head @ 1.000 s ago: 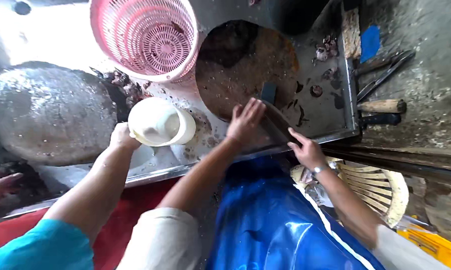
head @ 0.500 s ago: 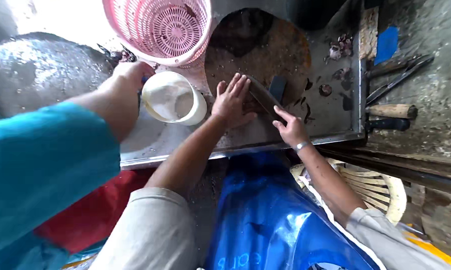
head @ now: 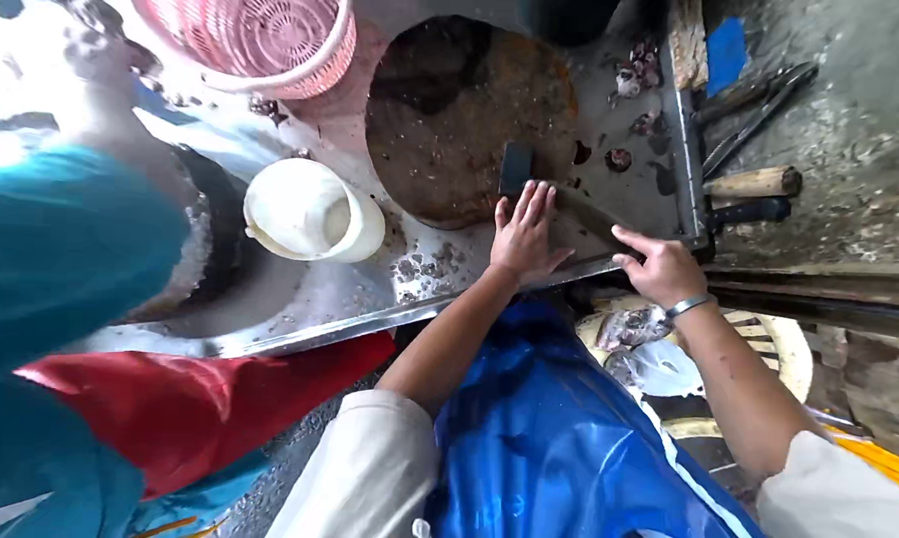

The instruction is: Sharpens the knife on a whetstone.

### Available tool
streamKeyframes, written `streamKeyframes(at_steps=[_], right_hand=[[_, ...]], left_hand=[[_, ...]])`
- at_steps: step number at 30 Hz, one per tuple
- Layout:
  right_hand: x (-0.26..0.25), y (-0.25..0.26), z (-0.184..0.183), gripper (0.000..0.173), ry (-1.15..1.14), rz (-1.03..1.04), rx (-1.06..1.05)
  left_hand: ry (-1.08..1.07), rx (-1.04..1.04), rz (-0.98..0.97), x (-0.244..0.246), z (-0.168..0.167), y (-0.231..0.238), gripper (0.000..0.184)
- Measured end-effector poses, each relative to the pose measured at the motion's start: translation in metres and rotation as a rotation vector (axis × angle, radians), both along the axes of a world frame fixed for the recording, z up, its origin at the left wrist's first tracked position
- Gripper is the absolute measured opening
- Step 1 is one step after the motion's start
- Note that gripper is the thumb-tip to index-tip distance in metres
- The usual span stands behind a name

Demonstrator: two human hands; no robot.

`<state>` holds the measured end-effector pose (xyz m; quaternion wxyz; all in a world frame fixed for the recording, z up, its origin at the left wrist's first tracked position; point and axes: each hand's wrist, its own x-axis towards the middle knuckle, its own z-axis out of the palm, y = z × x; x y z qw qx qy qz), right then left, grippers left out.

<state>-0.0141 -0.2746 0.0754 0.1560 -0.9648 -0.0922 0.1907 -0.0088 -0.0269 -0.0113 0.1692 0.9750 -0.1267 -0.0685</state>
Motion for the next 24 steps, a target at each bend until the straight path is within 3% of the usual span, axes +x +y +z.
streamKeyframes(at_steps=[9,14,17,19,24], right_hand=[[-0.001,0.005,-0.002,0.045,0.012,0.008,0.021],[0.022,0.11,-0.05,0.046,0.075,-0.002,0.258],[0.057,0.158,-0.051,0.05,0.181,0.016,0.274],[0.04,0.132,-0.048,0.051,0.176,0.002,0.287],[-0.007,0.013,-0.042,0.046,-0.009,0.015,0.194]], left_hand=[[0.018,-0.021,0.001,-0.001,0.002,0.008,0.105],[-0.009,0.031,0.026,0.014,-0.001,0.128,0.102],[0.038,0.082,0.067,0.043,0.009,0.172,0.107],[0.052,0.083,0.031,0.035,0.018,0.148,0.111],[0.027,-0.033,-0.015,0.002,0.008,0.032,0.109]])
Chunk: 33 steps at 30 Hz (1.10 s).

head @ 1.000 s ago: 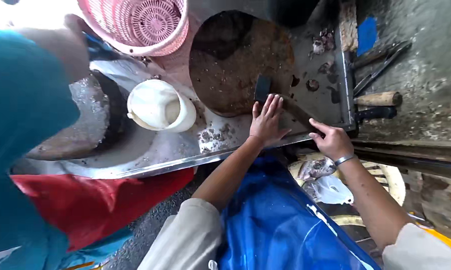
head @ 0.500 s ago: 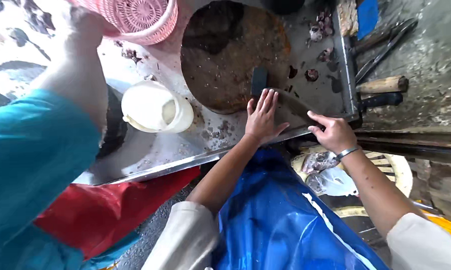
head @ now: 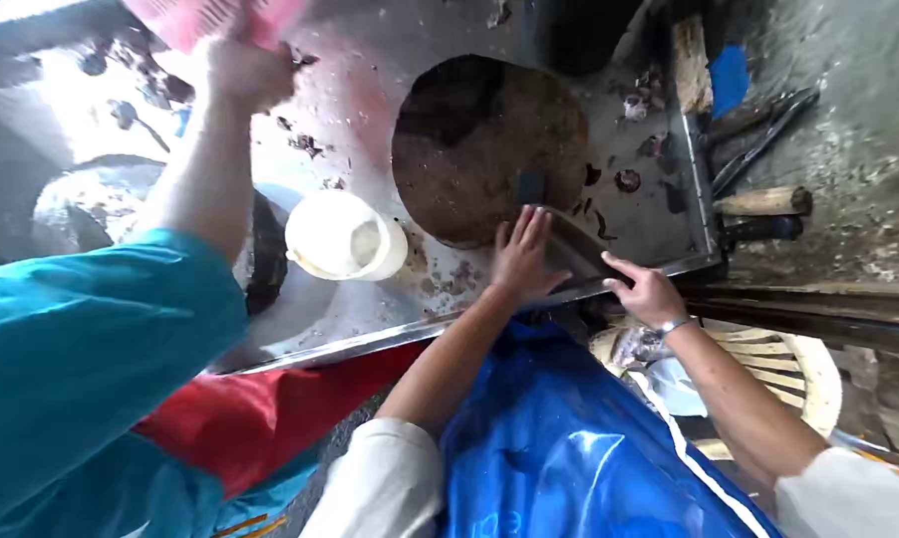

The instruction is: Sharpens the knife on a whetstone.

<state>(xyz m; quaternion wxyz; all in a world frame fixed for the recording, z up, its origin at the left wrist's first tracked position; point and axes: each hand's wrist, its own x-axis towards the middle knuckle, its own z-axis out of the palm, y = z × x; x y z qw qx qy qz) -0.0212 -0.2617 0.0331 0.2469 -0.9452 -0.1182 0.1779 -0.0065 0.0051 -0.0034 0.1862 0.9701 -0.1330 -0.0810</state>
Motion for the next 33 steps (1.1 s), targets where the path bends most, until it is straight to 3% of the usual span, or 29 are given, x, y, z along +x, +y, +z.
streamKeyframes(at_steps=[2,4,7,9,12,16,18,20,22,25,27,30,33], right_hand=[[0.0,0.012,0.004,0.045,0.011,-0.021,-0.008],[0.02,0.059,-0.001,0.046,0.049,-0.015,0.073],[0.063,0.133,-0.013,0.048,0.14,0.022,0.121],[0.078,0.151,-0.015,0.049,0.157,0.038,0.132],[0.056,0.117,-0.014,0.049,0.114,0.033,0.138],[0.004,0.006,-0.004,0.047,0.035,0.037,0.033],[0.0,-0.012,0.004,0.046,0.005,0.021,-0.038],[0.004,0.008,0.004,0.046,0.012,0.01,-0.011],[0.021,0.057,-0.003,0.046,0.053,0.013,0.087],[0.067,0.131,-0.01,0.049,0.139,0.07,0.135],[0.084,0.154,-0.012,0.05,0.179,0.096,0.124],[0.075,0.138,-0.014,0.051,0.144,0.061,0.156],[0.022,0.063,-0.009,0.05,0.12,0.004,0.113]], left_hand=[[0.015,0.019,-0.011,-0.002,-0.001,0.009,0.103],[-0.054,0.051,0.019,0.008,-0.002,0.056,0.099],[0.015,0.094,0.1,0.034,0.004,0.126,0.1],[0.069,0.12,0.118,0.053,0.009,0.143,0.102],[0.016,0.118,0.098,0.037,0.008,0.113,0.107],[-0.022,0.01,0.05,-0.003,0.004,0.009,0.107],[0.013,0.019,0.026,-0.003,0.0,-0.014,0.104],[0.005,0.066,0.003,-0.002,0.0,0.007,0.098],[-0.015,0.078,0.032,0.007,0.001,0.056,0.095],[0.048,0.103,0.124,0.032,0.0,0.127,0.1],[0.079,0.15,0.129,0.043,0.004,0.149,0.104],[0.053,0.159,0.12,0.047,0.009,0.131,0.109],[-0.011,0.126,0.037,0.009,0.005,0.062,0.114]])
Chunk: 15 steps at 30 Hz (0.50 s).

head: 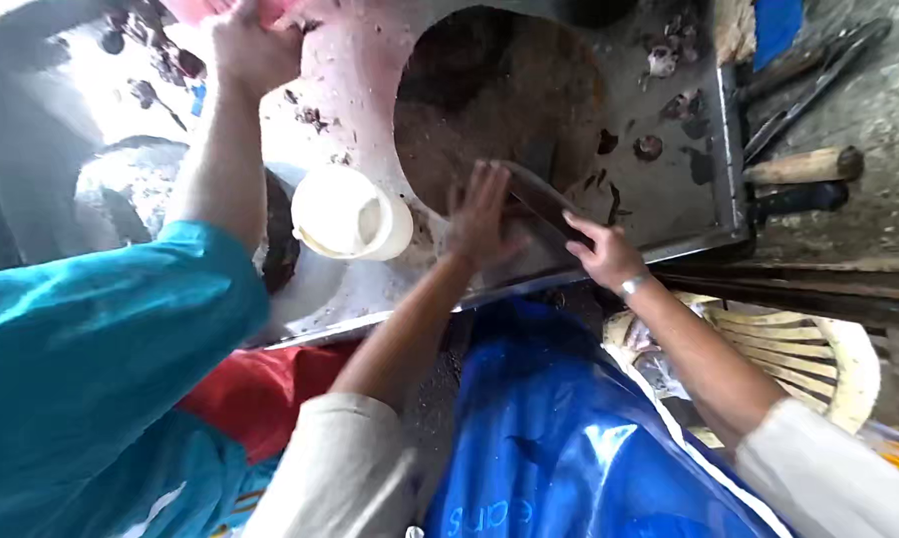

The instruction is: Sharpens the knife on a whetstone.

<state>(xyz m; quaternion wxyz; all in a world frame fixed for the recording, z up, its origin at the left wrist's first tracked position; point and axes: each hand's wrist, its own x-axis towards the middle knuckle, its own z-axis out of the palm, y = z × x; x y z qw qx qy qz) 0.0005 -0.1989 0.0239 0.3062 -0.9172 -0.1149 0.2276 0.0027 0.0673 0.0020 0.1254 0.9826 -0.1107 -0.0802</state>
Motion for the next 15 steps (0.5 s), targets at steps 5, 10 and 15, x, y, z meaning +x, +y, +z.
streamKeyframes(at_steps=[5,10,15], right_hand=[[-0.039,-0.126,0.069,0.05,0.014,-0.181,-0.205],[-0.058,-0.15,0.108,0.05,0.36,-0.713,0.835],[-0.067,-0.132,0.081,0.035,0.406,-0.788,0.964]], left_hand=[[-0.047,-0.243,-0.139,-0.015,0.016,-0.125,0.094],[-0.061,-0.42,-0.01,0.037,0.052,-0.088,0.057],[0.235,0.232,-0.466,0.11,0.058,-0.042,0.067]])
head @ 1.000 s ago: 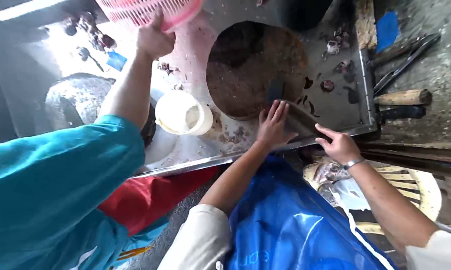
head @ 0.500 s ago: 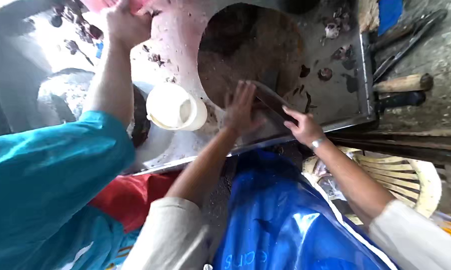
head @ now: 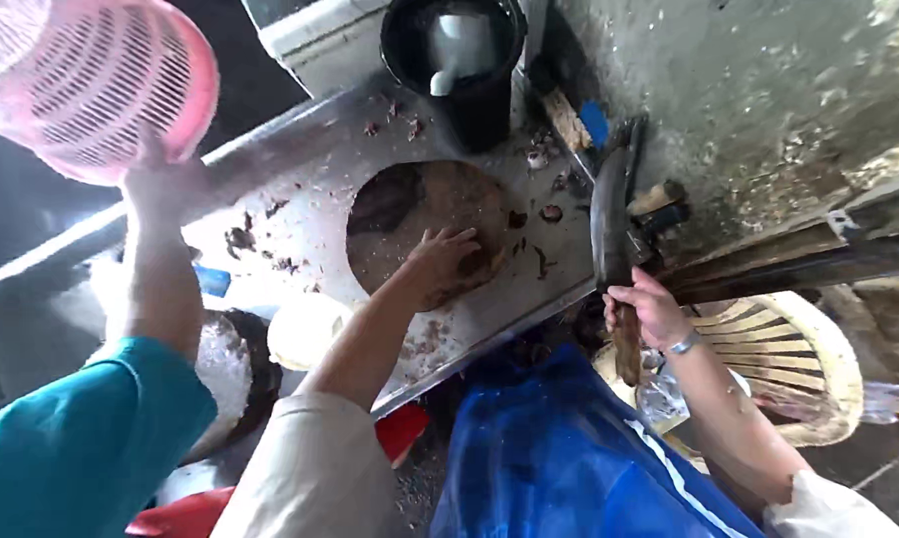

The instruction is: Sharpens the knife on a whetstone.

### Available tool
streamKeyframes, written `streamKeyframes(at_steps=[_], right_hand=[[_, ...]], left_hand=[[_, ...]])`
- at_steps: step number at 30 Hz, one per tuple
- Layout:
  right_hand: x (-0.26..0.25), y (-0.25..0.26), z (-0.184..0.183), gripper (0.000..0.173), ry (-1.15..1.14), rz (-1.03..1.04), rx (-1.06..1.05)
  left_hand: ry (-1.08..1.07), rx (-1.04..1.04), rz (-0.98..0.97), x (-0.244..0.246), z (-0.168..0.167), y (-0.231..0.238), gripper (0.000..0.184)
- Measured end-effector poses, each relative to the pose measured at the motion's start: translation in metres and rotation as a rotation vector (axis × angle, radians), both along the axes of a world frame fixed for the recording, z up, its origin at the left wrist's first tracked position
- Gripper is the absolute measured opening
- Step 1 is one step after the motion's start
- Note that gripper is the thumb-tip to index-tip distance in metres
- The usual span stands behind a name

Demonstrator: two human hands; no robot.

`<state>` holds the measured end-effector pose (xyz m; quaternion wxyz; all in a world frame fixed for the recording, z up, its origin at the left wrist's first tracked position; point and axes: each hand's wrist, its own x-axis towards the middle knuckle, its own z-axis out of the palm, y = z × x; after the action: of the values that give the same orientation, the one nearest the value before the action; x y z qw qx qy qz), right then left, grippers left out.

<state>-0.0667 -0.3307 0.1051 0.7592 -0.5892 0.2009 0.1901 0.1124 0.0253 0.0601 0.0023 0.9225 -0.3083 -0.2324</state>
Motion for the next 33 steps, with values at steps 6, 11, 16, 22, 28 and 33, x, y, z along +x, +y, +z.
streamKeyframes(at_steps=[6,11,16,22,28,33], right_hand=[[-0.001,0.015,-0.034,0.022,0.07,0.09,-0.109],[0.009,0.059,-0.052,0.034,0.173,0.302,-0.295],[0.04,0.108,-0.071,0.046,0.184,0.589,-0.561],[0.077,0.114,-0.071,0.048,0.269,0.782,-0.754],[0.117,0.111,-0.062,0.041,0.174,0.81,-0.812],[0.116,0.113,-0.064,0.038,0.102,0.82,-0.907]], left_hand=[[-0.151,0.069,-0.029,0.036,-0.01,0.022,0.049],[-0.101,-0.257,0.649,-0.008,-0.036,0.032,0.051],[-0.182,-0.549,0.833,-0.024,-0.025,0.011,0.055],[-0.06,-0.711,0.191,0.022,-0.05,-0.052,0.036],[-0.161,-0.552,-0.028,0.075,-0.083,-0.05,0.043],[-0.191,-0.587,0.022,0.088,-0.085,-0.048,0.054]])
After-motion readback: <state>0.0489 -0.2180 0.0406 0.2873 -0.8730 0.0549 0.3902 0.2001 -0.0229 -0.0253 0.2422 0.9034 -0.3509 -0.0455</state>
